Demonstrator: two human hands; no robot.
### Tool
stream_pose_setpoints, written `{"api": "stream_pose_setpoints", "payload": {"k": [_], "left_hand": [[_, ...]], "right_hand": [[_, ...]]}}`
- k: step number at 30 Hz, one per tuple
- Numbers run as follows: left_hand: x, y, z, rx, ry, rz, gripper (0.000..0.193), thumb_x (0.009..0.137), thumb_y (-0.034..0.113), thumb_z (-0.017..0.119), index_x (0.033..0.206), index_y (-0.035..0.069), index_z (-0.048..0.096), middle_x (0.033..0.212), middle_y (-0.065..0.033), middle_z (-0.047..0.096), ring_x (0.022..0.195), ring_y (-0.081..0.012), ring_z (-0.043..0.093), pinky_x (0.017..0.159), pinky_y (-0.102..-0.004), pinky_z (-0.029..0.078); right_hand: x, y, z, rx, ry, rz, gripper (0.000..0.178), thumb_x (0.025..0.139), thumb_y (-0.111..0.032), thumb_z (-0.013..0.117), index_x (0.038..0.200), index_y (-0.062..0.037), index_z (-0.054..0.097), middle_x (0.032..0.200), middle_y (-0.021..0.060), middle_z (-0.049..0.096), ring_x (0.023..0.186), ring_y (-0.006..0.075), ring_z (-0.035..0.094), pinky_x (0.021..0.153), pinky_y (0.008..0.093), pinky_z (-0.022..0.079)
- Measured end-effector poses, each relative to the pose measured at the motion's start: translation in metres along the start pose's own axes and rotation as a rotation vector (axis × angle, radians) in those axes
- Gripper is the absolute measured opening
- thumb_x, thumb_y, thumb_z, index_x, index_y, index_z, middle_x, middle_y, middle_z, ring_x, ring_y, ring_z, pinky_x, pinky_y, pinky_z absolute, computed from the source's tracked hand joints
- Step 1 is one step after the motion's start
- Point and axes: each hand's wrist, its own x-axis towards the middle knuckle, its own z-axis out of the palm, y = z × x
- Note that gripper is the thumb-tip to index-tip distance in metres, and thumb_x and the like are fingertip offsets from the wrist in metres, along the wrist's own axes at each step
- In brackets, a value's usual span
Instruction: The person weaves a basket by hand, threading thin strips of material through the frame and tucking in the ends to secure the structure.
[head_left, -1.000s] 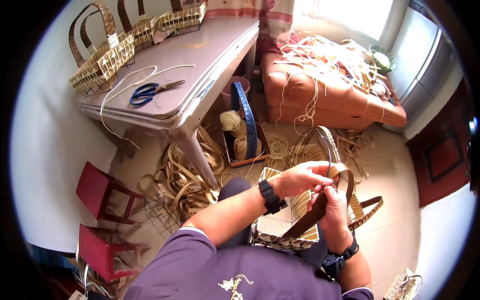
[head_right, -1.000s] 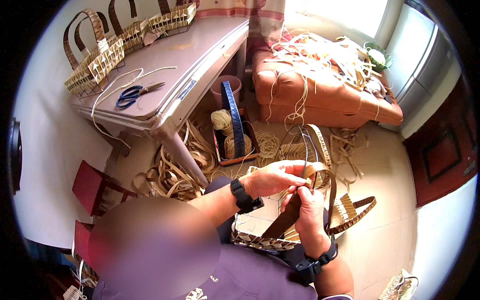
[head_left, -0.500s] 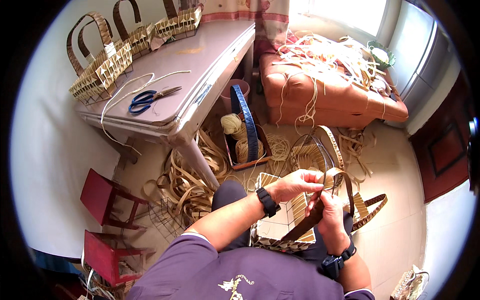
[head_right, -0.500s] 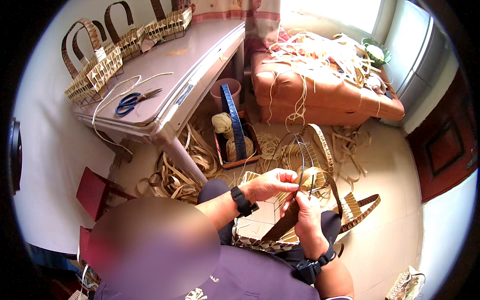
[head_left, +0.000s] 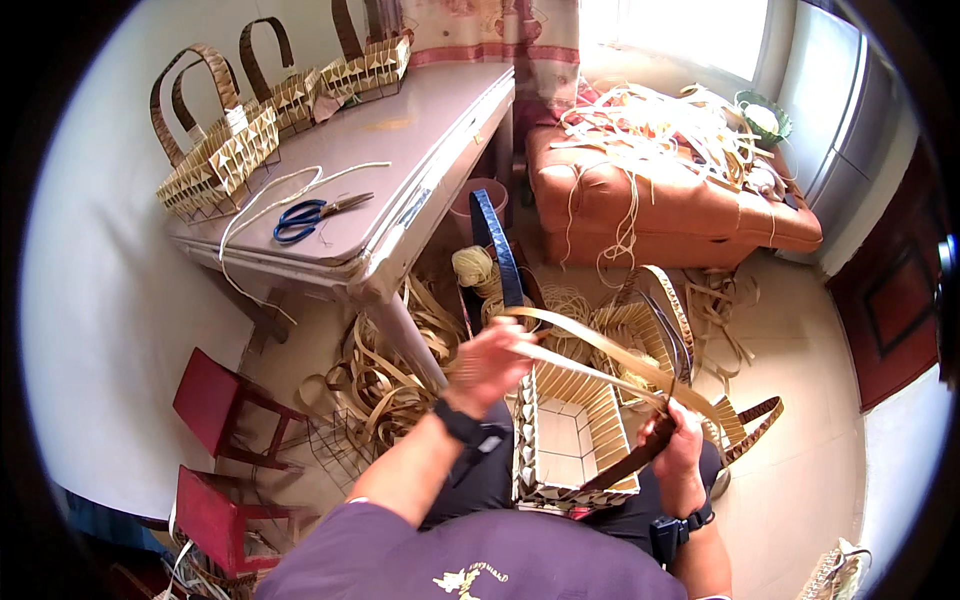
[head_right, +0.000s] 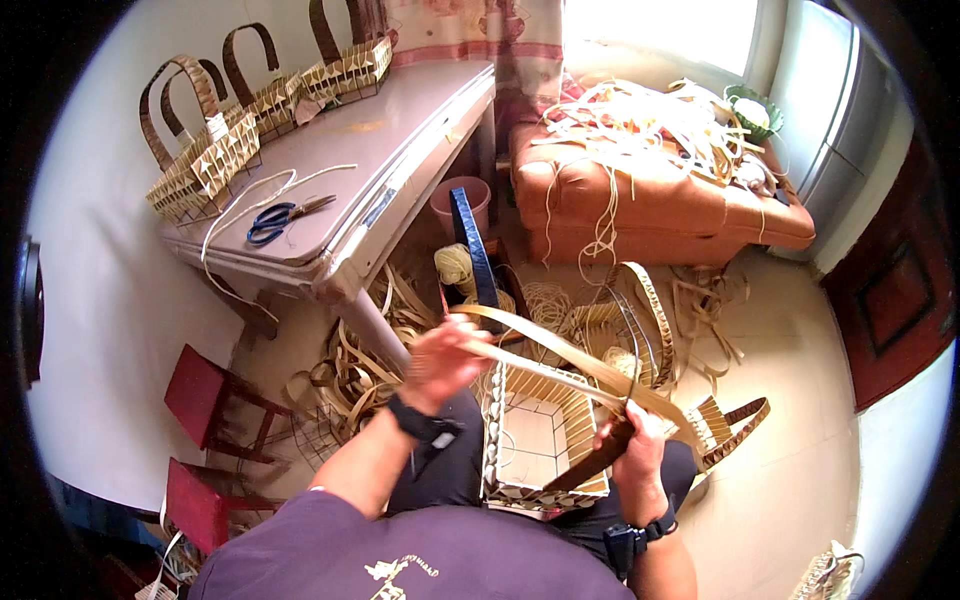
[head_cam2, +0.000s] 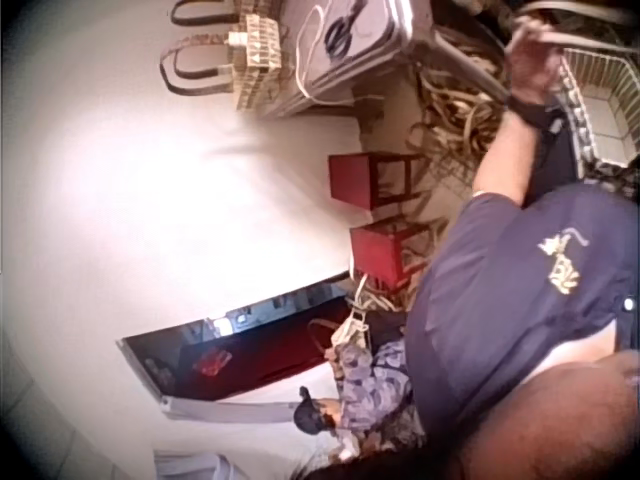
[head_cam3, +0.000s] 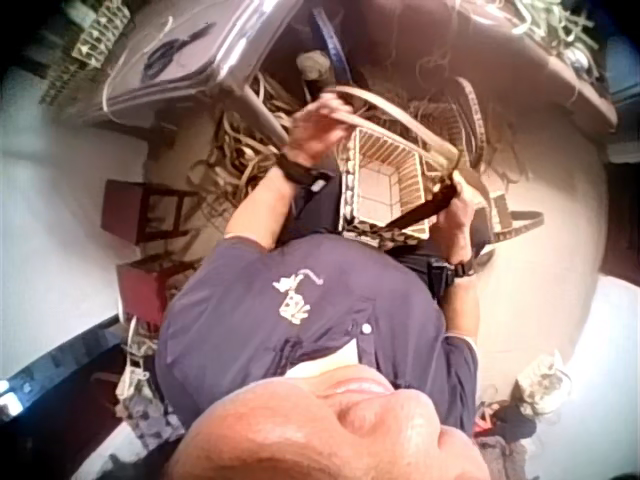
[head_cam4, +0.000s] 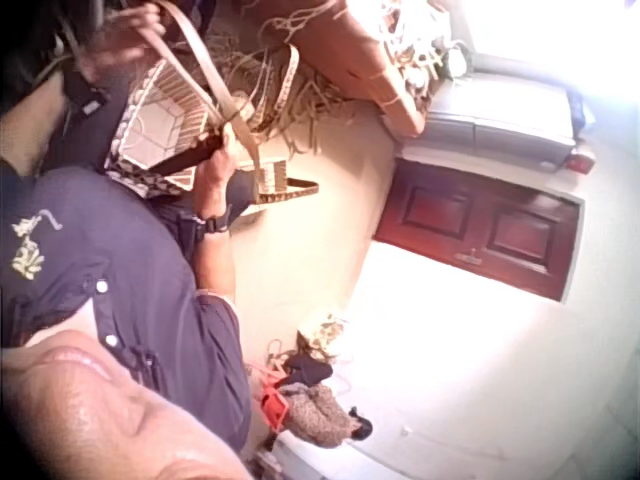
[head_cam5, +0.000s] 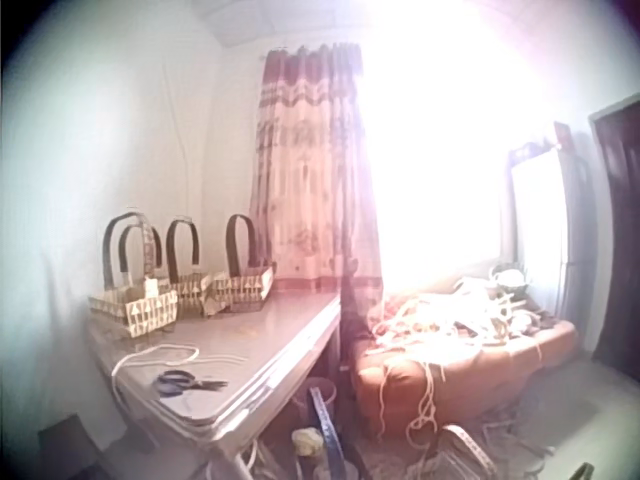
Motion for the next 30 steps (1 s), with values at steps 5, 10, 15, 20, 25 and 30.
{"api": "stream_pose_setpoints", "payload": {"k": [5, 10, 15, 20, 25, 30], "left_hand": [[-0.139, 0.121, -0.052, 0.261, 0.535, 0.322, 0.017, 0.084, 0.013, 0.069, 0.071, 0.015, 0.059, 0.068, 0.0002, 0.06, 0.074, -0.0187, 0.058, 0.081, -0.0422, 0.047], [-0.325, 0.218, -0.159, 0.294, 1.145, 0.46, 0.026, 0.089, 0.022, 0.068, 0.068, 0.02, 0.052, 0.06, 0.0075, 0.05, 0.059, -0.0155, 0.046, 0.062, -0.0374, 0.038], [-0.539, 0.262, -0.195, 0.486, 1.538, 0.659, 0.028, 0.094, 0.035, 0.06, 0.081, 0.012, 0.051, 0.071, -0.008, 0.051, 0.064, -0.0305, 0.051, 0.062, -0.0491, 0.041], [-0.556, 0.233, -0.167, 0.626, 2.319, 0.721, 0.075, 0.073, 0.022, 0.088, 0.136, -0.001, 0.055, 0.132, -0.0249, 0.062, 0.127, -0.034, 0.058, 0.109, -0.0476, 0.046], [-0.434, 0.221, -0.132, 1.95, 2.027, 0.531, 0.081, 0.061, 0.025, 0.092, 0.131, 0.002, 0.059, 0.126, -0.0221, 0.067, 0.12, -0.0357, 0.063, 0.104, -0.0447, 0.048], [-0.183, 0.081, -0.036, 1.763, 0.587, 0.294, 0.029, 0.095, 0.024, 0.072, 0.117, 0.004, 0.072, 0.111, -0.0066, 0.072, 0.103, -0.0139, 0.067, 0.091, -0.0312, 0.053]], "right_hand": [[-0.004, 0.026, -0.051, 0.061, 0.053, -0.003, 0.021, 0.1, -0.023, 0.049, 0.09, -0.0064, 0.057, 0.066, 0.0122, 0.06, 0.056, 0.0269, 0.06, 0.055, 0.0402, 0.053], [-0.006, 0.054, -0.018, -0.006, -0.085, -0.016, 0.026, 0.102, -0.024, 0.051, 0.085, -0.0054, 0.058, 0.065, 0.0114, 0.062, 0.055, 0.0234, 0.06, 0.055, 0.0362, 0.052], [0.01, 0.081, -0.032, -0.062, -0.105, -0.002, 0.025, 0.101, -0.023, 0.051, 0.084, -0.0061, 0.057, 0.064, 0.0104, 0.061, 0.054, 0.0229, 0.06, 0.053, 0.0358, 0.052], [0.011, 0.092, -0.037, -0.045, -0.067, 0.106, 0.024, 0.101, -0.028, 0.056, 0.088, -0.008, 0.058, 0.067, 0.0093, 0.062, 0.055, 0.023, 0.062, 0.053, 0.0368, 0.053], [0.006, 0.1, -0.024, -0.032, -0.163, 0.069, 0.024, 0.101, -0.028, 0.058, 0.09, -0.0074, 0.058, 0.066, 0.0097, 0.062, 0.054, 0.0228, 0.061, 0.053, 0.0366, 0.053], [-0.005, 0.105, -0.029, -0.081, -0.219, 0.019, 0.024, 0.102, -0.026, 0.057, 0.088, -0.0063, 0.057, 0.066, 0.0107, 0.063, 0.055, 0.0218, 0.062, 0.054, 0.0346, 0.053]]}}
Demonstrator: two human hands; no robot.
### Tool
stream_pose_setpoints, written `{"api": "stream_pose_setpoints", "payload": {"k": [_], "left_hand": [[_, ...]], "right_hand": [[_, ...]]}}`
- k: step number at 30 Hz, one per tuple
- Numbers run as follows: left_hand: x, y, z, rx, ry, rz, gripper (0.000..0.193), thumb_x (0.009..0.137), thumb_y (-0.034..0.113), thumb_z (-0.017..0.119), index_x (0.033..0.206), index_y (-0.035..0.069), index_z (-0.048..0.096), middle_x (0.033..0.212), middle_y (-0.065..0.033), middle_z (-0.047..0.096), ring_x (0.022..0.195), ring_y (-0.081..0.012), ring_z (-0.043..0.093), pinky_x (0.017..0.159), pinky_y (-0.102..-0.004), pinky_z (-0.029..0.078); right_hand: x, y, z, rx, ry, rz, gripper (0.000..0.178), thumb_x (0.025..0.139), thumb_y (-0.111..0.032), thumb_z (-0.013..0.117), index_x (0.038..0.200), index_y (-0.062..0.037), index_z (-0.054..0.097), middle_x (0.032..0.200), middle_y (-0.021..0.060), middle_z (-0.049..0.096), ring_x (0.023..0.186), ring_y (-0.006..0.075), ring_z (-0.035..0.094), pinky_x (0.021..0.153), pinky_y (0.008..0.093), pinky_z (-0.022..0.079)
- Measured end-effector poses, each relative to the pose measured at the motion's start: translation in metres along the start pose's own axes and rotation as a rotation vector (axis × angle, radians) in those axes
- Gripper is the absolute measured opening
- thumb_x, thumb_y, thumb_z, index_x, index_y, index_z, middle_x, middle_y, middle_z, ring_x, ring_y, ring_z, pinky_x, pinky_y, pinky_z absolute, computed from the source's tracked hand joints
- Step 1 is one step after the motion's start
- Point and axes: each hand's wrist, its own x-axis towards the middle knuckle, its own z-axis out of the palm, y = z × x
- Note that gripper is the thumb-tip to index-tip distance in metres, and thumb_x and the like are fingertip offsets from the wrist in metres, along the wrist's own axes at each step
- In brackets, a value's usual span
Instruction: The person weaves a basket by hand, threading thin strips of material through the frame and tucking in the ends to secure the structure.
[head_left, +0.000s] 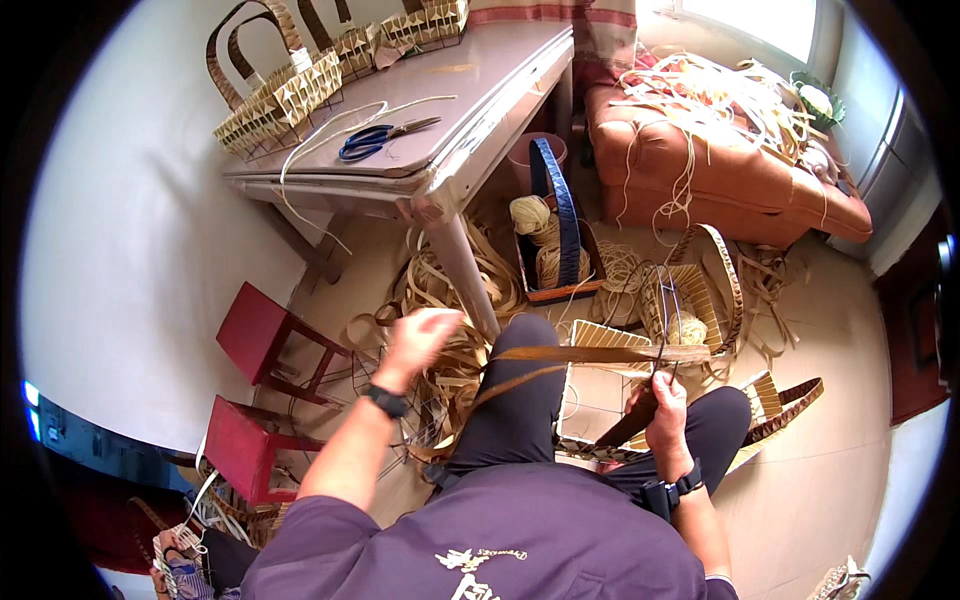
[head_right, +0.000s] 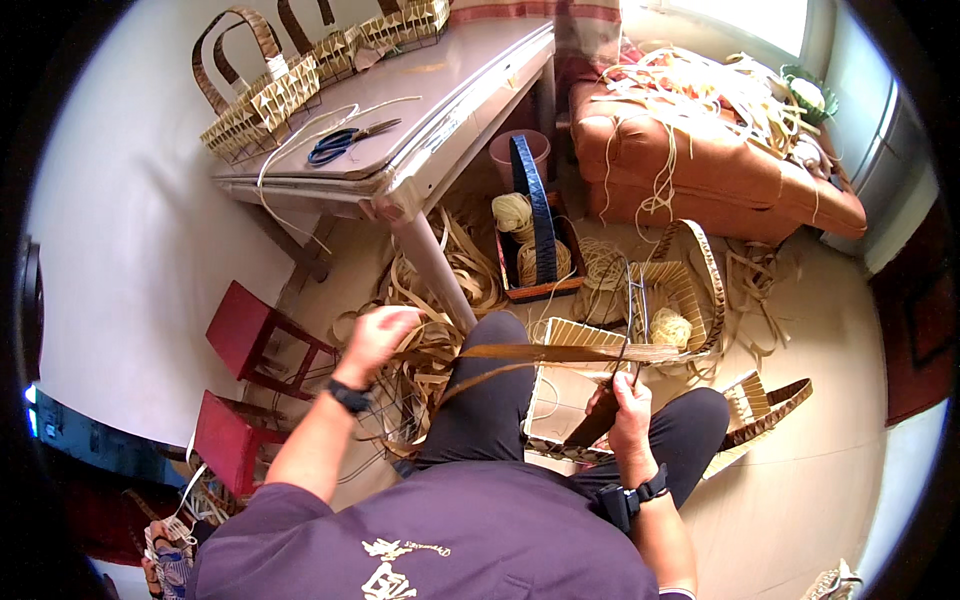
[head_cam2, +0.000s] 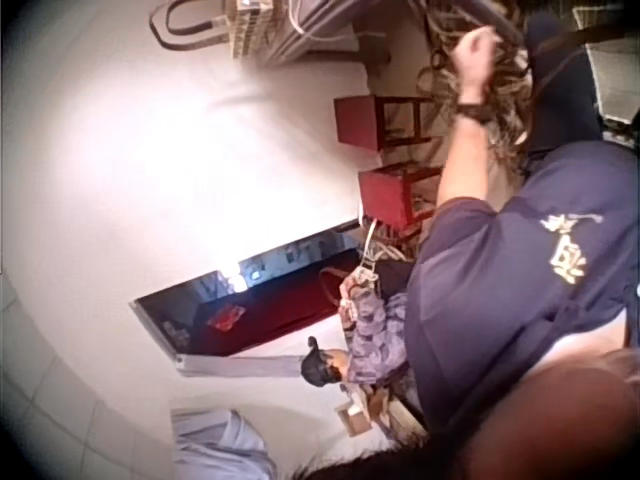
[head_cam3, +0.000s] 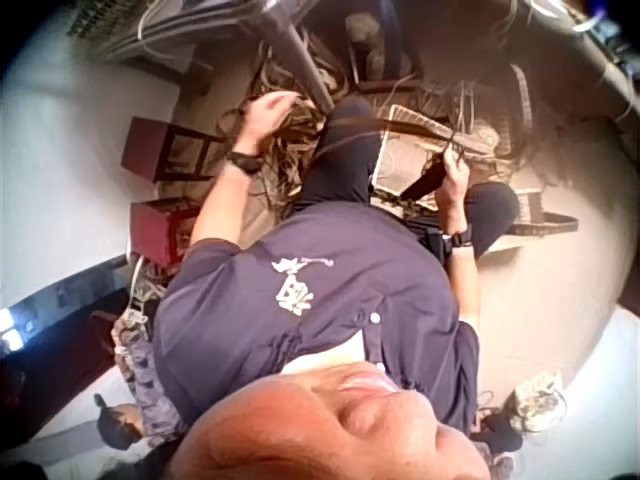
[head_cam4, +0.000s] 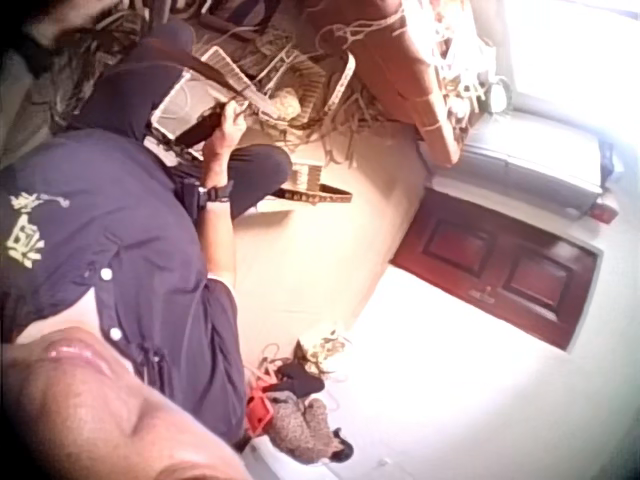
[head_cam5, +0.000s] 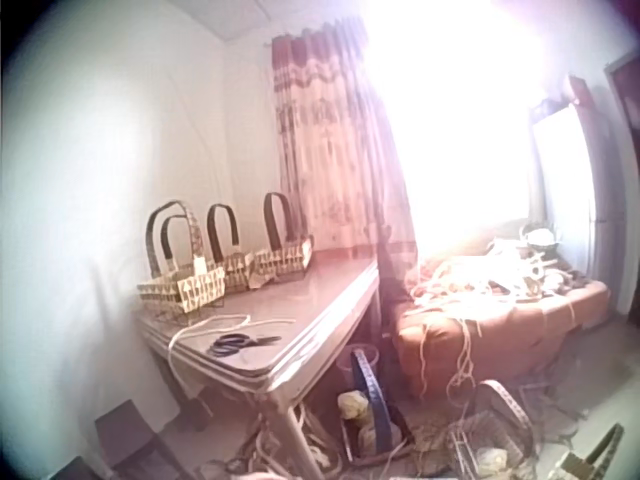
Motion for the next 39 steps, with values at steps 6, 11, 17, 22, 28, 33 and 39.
{"api": "stream_pose_setpoints", "payload": {"k": [6, 11, 17, 22, 28, 33, 39], "left_hand": [[0.008, 0.106, 0.195, 0.153, -0.33, 0.62, 0.026, 0.09, 0.02, 0.072, 0.111, 0.005, 0.071, 0.105, -0.0155, 0.07, 0.1, -0.0328, 0.066, 0.089, -0.0395, 0.053], [0.047, 0.07, 0.159, 0.201, -0.191, 0.584, 0.011, 0.082, 0.02, 0.075, 0.084, 0.008, 0.076, 0.083, -0.0121, 0.071, 0.082, -0.0301, 0.069, 0.077, -0.0403, 0.055], [0.04, 0.024, 0.078, 0.242, 0.112, 0.33, 0.02, 0.086, 0.02, 0.079, 0.09, 0.005, 0.067, 0.078, -0.0016, 0.065, 0.075, -0.0167, 0.062, 0.072, -0.0327, 0.054], [-0.037, 0.035, 0.2, -0.465, -0.894, -0.412, 0.04, 0.104, 0.048, 0.054, 0.085, 0.013, 0.058, 0.073, 0.0087, 0.047, 0.065, -0.0026, 0.042, 0.059, -0.0199, 0.037], [-0.023, 0.066, 0.24, -0.749, -0.596, -0.319, 0.035, 0.105, 0.037, 0.057, 0.083, 0.01, 0.061, 0.07, 0.0033, 0.057, 0.06, -0.0057, 0.047, 0.057, -0.0224, 0.04], [-0.032, 0.038, 0.241, -0.656, -0.422, -0.138, 0.023, 0.104, 0.023, 0.059, 0.1, 0.003, 0.069, 0.081, 0.001, 0.067, 0.071, -0.0066, 0.06, 0.062, -0.0285, 0.049], [-0.03, 0.103, 0.247, 0.359, -0.204, 0.74, 0.025, 0.094, 0.024, 0.06, 0.079, 0.005, 0.067, 0.074, -0.0134, 0.066, 0.068, -0.0334, 0.064, 0.062, -0.0421, 0.048]], "right_hand": [[-0.005, 0.006, 0.016, -0.027, -0.073, 0.026, 0.021, 0.103, -0.024, 0.055, 0.092, -0.0057, 0.057, 0.066, 0.0109, 0.063, 0.055, 0.0211, 0.063, 0.054, 0.0334, 0.054], [-0.009, 0.004, 0.005, 0.006, -0.042, 0.097, 0.02, 0.103, -0.024, 0.056, 0.093, -0.0072, 0.058, 0.066, 0.0098, 0.063, 0.053, 0.0207, 0.062, 0.051, 0.0334, 0.053], [0.005, 0.034, -0.008, 0.053, 0.093, 0.127, 0.02, 0.103, -0.025, 0.058, 0.092, -0.0077, 0.058, 0.07, 0.0083, 0.063, 0.057, 0.0188, 0.063, 0.056, 0.0335, 0.053], [0.004, 0.042, 0.005, 0.065, 0.065, 0.094, 0.021, 0.103, -0.024, 0.058, 0.095, -0.0056, 0.061, 0.074, 0.0087, 0.066, 0.061, 0.0189, 0.064, 0.059, 0.0326, 0.054], [-0.005, 0.027, 0.02, -0.045, -0.095, -0.007, 0.025, 0.105, -0.03, 0.054, 0.1, -0.0064, 0.061, 0.082, 0.0096, 0.07, 0.067, 0.0205, 0.067, 0.065, 0.0325, 0.056], [-0.009, 0.042, 0.019, 0.141, 0.0, 0.104, 0.021, 0.106, -0.026, 0.053, 0.099, -0.0075, 0.06, 0.077, 0.0078, 0.068, 0.065, 0.0184, 0.065, 0.066, 0.0314, 0.055], [0.008, 0.067, -0.013, 0.094, -0.093, 0.015, 0.015, 0.106, -0.017, 0.049, 0.105, -0.0073, 0.06, 0.104, 0.0041, 0.067, 0.096, 0.0133, 0.063, 0.084, 0.0258, 0.048]]}}
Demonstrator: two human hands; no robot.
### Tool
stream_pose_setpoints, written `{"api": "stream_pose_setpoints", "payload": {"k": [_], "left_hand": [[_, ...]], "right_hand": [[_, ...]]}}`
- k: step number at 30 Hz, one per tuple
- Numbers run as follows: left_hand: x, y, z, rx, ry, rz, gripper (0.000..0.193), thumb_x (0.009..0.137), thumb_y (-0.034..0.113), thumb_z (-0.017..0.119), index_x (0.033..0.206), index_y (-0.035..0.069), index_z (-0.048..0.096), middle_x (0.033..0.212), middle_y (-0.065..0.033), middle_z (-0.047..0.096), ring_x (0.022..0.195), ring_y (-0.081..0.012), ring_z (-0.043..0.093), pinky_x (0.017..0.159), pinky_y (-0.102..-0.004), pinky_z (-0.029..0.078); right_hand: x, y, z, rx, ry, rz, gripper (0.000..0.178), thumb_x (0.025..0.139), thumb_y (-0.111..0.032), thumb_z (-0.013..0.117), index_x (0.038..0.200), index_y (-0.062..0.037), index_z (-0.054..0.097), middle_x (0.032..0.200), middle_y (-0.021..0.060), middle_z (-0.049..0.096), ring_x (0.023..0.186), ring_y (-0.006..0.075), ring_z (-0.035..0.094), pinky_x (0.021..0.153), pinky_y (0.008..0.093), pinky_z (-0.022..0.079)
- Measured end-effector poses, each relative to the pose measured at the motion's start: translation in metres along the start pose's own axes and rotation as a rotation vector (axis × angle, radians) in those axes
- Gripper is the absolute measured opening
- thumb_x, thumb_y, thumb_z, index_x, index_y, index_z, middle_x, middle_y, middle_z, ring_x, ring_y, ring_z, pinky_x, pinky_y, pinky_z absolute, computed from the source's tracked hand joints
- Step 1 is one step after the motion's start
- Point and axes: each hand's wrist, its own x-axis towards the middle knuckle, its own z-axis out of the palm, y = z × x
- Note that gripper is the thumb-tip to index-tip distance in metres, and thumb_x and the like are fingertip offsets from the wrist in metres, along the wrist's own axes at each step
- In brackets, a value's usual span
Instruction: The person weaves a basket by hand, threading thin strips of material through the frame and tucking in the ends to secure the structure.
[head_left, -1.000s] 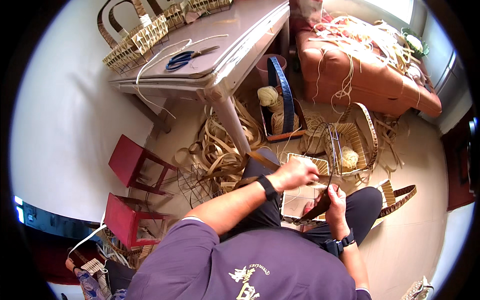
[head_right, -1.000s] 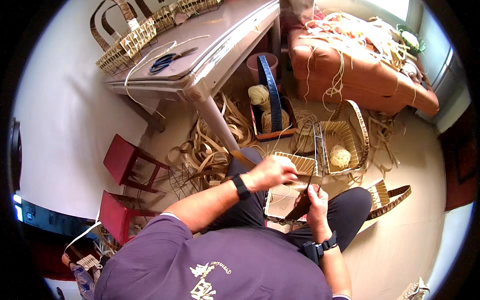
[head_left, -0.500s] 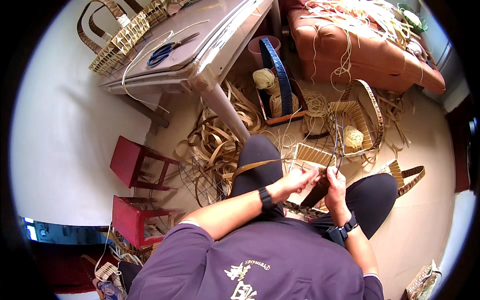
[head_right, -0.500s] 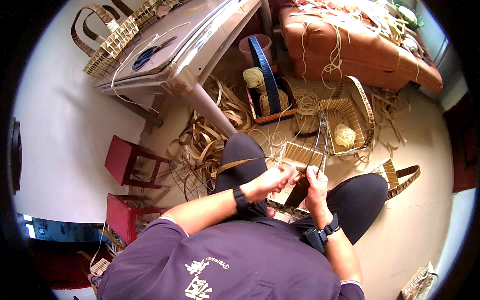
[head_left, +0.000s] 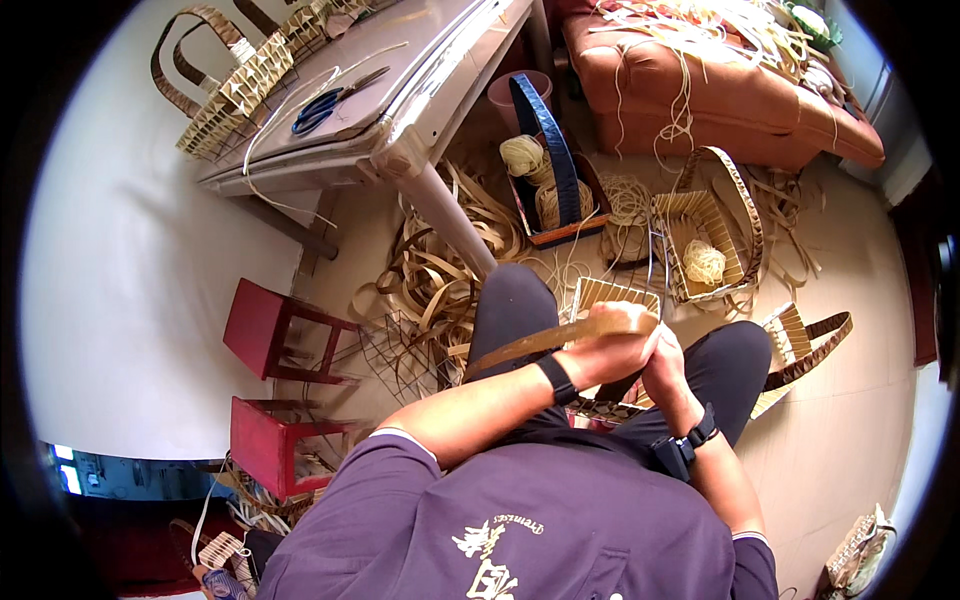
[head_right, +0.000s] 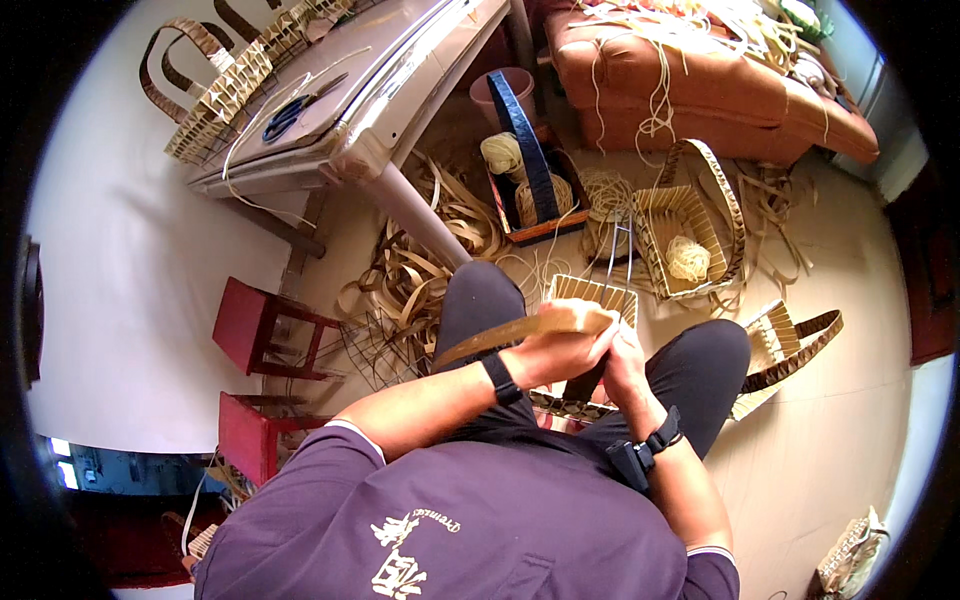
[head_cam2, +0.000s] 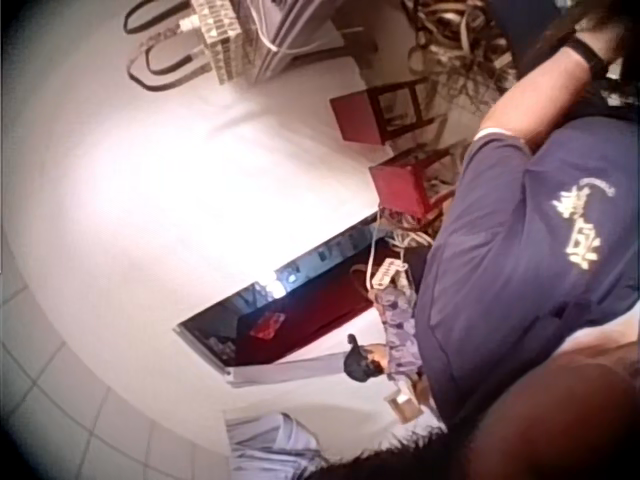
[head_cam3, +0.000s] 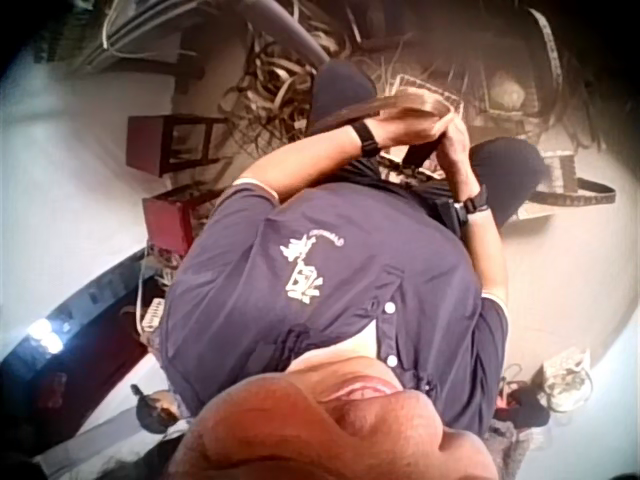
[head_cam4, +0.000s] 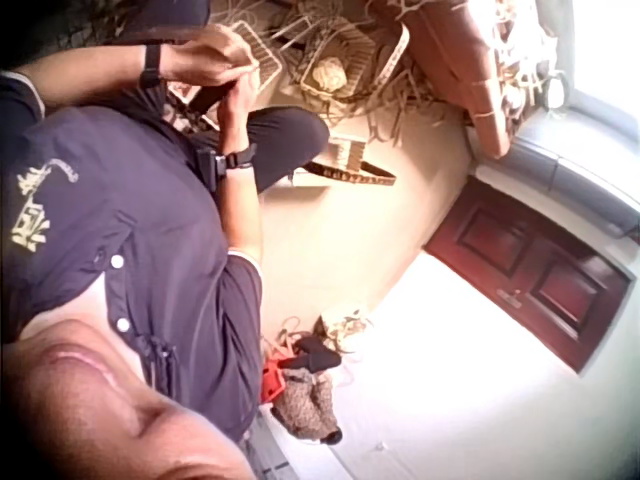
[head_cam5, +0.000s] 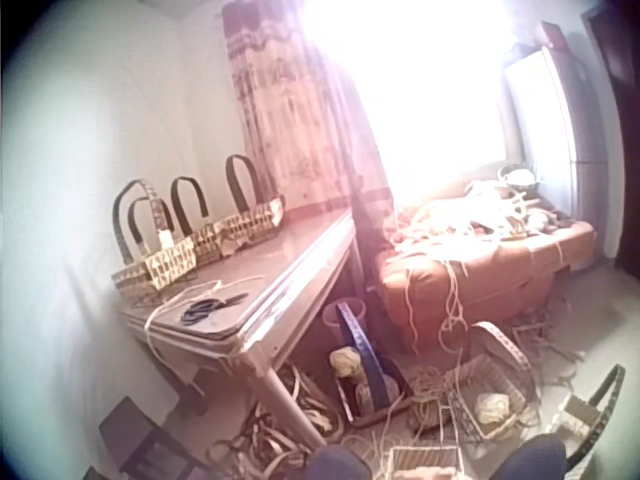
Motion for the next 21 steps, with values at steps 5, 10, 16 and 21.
{"api": "stream_pose_setpoints", "payload": {"k": [5, 10, 16, 21], "left_hand": [[0.024, -0.017, -0.008, 0.044, -0.452, -0.072, 0.039, 0.099, 0.029, 0.052, 0.08, -0.002, 0.067, 0.073, -0.0221, 0.065, 0.066, -0.0393, 0.063, 0.065, -0.0465, 0.051], [0.032, -0.005, -0.032, -0.478, -0.406, -0.388, 0.023, 0.093, 0.019, 0.069, 0.101, -0.002, 0.067, 0.073, -0.0148, 0.068, 0.069, -0.0232, 0.069, 0.064, -0.0379, 0.055], [-0.024, -0.035, 0.028, -0.657, -0.132, -0.47, 0.032, 0.101, 0.03, 0.061, 0.107, -0.001, 0.068, 0.093, -0.0128, 0.072, 0.086, -0.0173, 0.068, 0.078, -0.0357, 0.054], [-0.015, -0.035, 0.045, -0.465, -0.137, -0.599, 0.04, 0.099, 0.032, 0.057, 0.082, -0.003, 0.067, 0.074, -0.0197, 0.068, 0.07, -0.0272, 0.067, 0.067, -0.0412, 0.049]], "right_hand": [[-0.017, -0.03, 0.065, -0.101, -0.074, 0.066, 0.038, 0.106, -0.028, 0.045, 0.128, -0.0009, 0.057, 0.126, 0.0095, 0.062, 0.115, 0.0175, 0.059, 0.099, 0.0336, 0.047], [-0.013, -0.021, 0.035, -0.093, -0.021, 0.008, 0.038, 0.106, -0.034, 0.046, 0.117, -0.0009, 0.061, 0.095, 0.0104, 0.071, 0.084, 0.0181, 0.069, 0.075, 0.031, 0.056], [0.002, -0.015, 0.047, 0.017, 0.162, 0.036, 0.024, 0.105, -0.017, 0.052, 0.113, 0.0008, 0.065, 0.097, 0.0061, 0.069, 0.083, 0.0139, 0.065, 0.073, 0.028, 0.053], [0.002, -0.071, 0.004, -0.891, 0.114, -0.065, 0.024, 0.09, -0.011, 0.06, 0.112, 0.0004, 0.064, 0.095, 0.0048, 0.067, 0.084, 0.0121, 0.061, 0.075, 0.0243, 0.049]]}}
